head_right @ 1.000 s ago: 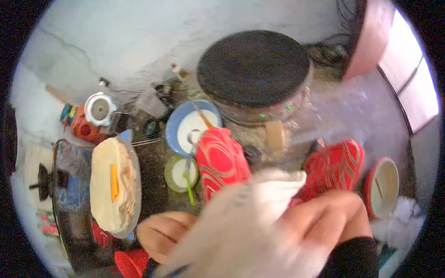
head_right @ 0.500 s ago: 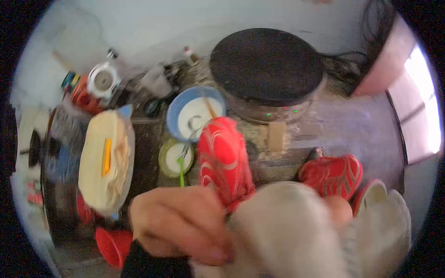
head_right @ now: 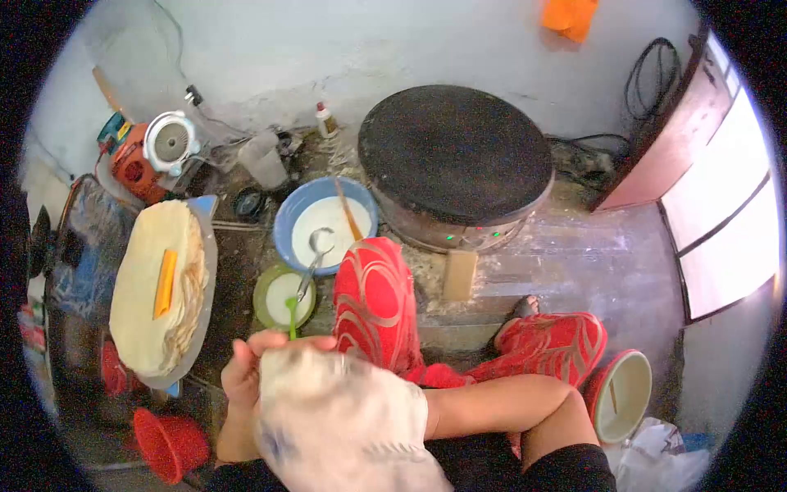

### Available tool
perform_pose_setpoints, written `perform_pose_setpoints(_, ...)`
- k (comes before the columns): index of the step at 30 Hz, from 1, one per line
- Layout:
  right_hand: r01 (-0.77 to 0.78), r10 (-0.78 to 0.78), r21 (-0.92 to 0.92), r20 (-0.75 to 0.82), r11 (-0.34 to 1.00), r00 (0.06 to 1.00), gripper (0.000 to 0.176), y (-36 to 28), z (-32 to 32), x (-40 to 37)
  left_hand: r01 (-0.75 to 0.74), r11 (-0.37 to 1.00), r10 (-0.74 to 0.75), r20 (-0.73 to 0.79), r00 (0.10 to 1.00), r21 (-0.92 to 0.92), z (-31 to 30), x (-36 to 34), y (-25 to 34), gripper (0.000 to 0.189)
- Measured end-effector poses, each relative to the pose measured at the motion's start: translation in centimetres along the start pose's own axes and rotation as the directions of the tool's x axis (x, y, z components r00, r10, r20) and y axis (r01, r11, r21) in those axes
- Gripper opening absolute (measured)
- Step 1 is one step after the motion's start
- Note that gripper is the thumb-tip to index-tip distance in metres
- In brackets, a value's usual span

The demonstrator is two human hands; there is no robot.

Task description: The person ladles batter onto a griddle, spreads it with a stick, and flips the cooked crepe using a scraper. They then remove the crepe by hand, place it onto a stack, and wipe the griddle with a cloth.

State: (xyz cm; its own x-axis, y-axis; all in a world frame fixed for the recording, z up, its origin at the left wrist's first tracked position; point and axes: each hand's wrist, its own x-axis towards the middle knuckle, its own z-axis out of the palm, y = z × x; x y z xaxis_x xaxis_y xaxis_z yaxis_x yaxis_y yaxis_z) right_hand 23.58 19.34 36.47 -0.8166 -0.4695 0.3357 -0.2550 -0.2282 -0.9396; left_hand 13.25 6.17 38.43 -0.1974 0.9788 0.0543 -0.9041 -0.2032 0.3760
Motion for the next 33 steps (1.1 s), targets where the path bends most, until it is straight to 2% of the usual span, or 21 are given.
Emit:
perform_pose_setpoints(2,-0.012,-0.011,-0.150,-0.152,0.989,0.988,0.042,1.4,0.1,0.0,-0.062,0.995,0.046,-0.195,0.980,-0.074,-0.6,-2.0,0.5,0.042)
perform_pose_setpoints(3,-0.036,0.010,-0.141,-0.184,0.989,0.983,0.042,1.8,0.1,-0.2,-0.071,0.983,0.107,-0.211,0.972,0.170,-2.1,-2.9,0.7,0.050)
perform_pose_setpoints(4,-0.063,0.050,-0.066,-0.175,0.996,0.983,0.043,2.1,0.0,-0.3,-0.065,0.913,0.164,-0.215,0.963,0.403,-3.4,-3.7,0.7,0.058)
perform_pose_setpoints(5,-0.264,0.266,0.138,0.010,0.954,0.964,0.055,1.1,-0.6,-0.5,-0.018,0.935,0.148,-0.343,0.928,0.353,-4.1,-4.7,0.6,0.053)
perform_pose_setpoints(6,-0.265,0.262,0.161,0.039,0.951,0.964,0.055,0.9,-0.7,-0.2,-0.027,0.935,0.166,-0.372,0.913,0.353,-4.8,-5.8,0.5,0.053)
perform_pose_setpoints(8,-0.209,0.244,-0.229,0.136,0.951,0.960,0.050,0.6,-1.0,0.3,-0.039,0.866,0.311,-0.475,0.823,0.498,-6.3,-7.8,0.2,0.040)
perform_pose_setpoints(9,0.047,0.064,-0.461,0.222,0.886,0.973,0.053,-0.2,-1.5,1.0,-0.151,0.865,0.415,-0.513,0.751,0.478,-7.1,-8.3,0.4,0.032)
perform_pose_setpoints(10,0.067,0.008,-0.275,0.262,0.959,0.965,0.045,0.0,-2.1,0.6,-0.256,0.862,0.473,-0.512,0.717,0.438,-7.6,-8.7,0.9,0.032)
perform_pose_setpoints(12,-0.151,0.176,-0.098,0.343,0.984,0.923,0.042,-1.5,-4.8,-0.5,-0.209,0.807,0.561,-0.605,0.565,0.553,-9.8,-10.2,2.3,0.032)
perform_pose_setpoints(13,-0.182,0.202,-0.123,0.182,0.976,0.962,0.036,-2.2,-5.8,-1.1,-0.210,0.805,0.567,-0.616,0.547,0.554,-11.6,-11.5,2.4,0.032)
perform_pose_setpoints(15,-0.266,0.251,-0.037,-0.233,0.963,0.940,0.030,-2.4,-7.7,-2.8,0.121,0.704,0.622,-0.690,0.371,0.700,-16.7,-14.0,2.5,0.031)
perform_pose_setpoints(18,-0.174,0.247,0.175,-0.712,0.969,0.657,0.025,-0.6,-10.9,-3.4,0.506,0.445,0.680,-0.647,0.346,0.739,-24.2,-16.8,0.8,0.032)
perform_pose_setpoints(19,-0.176,0.243,0.168,-0.723,0.970,0.647,0.025,0.6,-12.2,-3.6,0.591,0.442,0.651,-0.694,0.306,0.675,-26.3,-17.2,0.1,0.031)
perform_pose_setpoints(20,-0.283,0.287,0.156,-0.806,0.946,0.517,0.025,2.3,-13.7,-3.9,0.667,0.434,0.625,-0.736,0.262,0.606,-28.6,-17.6,-0.6,0.029)
perform_pose_setpoints(21,-0.385,0.312,0.160,-0.873,0.909,0.374,0.024,4.2,-14.9,-4.4,0.607,0.515,0.573,-0.770,0.280,0.605,-31.4,-18.6,-1.5,0.027)
perform_pose_setpoints(22,-0.466,0.350,0.163,-0.869,0.870,0.349,0.024,6.4,-15.9,-5.1,0.604,0.513,0.570,-0.769,0.291,0.609,-32.8,-18.8,-2.3,0.027)
perform_pose_setpoints(23,-0.541,0.385,0.165,-0.865,0.825,0.322,0.024,8.8,-17.1,-5.8,0.894,0.203,0.597,-0.774,0.211,0.400,-34.0,-18.7,-2.7,0.030)
perform_pose_setpoints(24,-0.608,0.468,0.221,-0.837,0.763,0.283,0.023,11.6,-18.2,-6.7,0.988,-0.132,0.649,-0.747,0.145,0.078,-35.1,-18.7,-3.0,0.034)
perform_pose_setpoints(26,-0.713,0.565,0.251,-0.789,0.655,0.241,0.024,16.1,-19.7,-7.3,0.974,-0.152,0.627,-0.746,0.225,0.166,-36.5,-18.0,-2.1,0.044)
perform_pose_setpoints(29,-0.852,0.641,0.165,-0.731,0.497,0.233,0.044,23.7,-21.8,-7.5,0.905,0.075,0.674,-0.690,0.264,0.418,-35.9,-14.5,-0.7,0.045)
perform_pose_setpoints(33,-0.738,0.556,0.204,-0.787,0.643,0.267,0.067,29.6,-21.7,-5.2,0.722,0.115,0.772,-0.519,0.368,0.682,-35.9,-9.8,0.5,0.040)
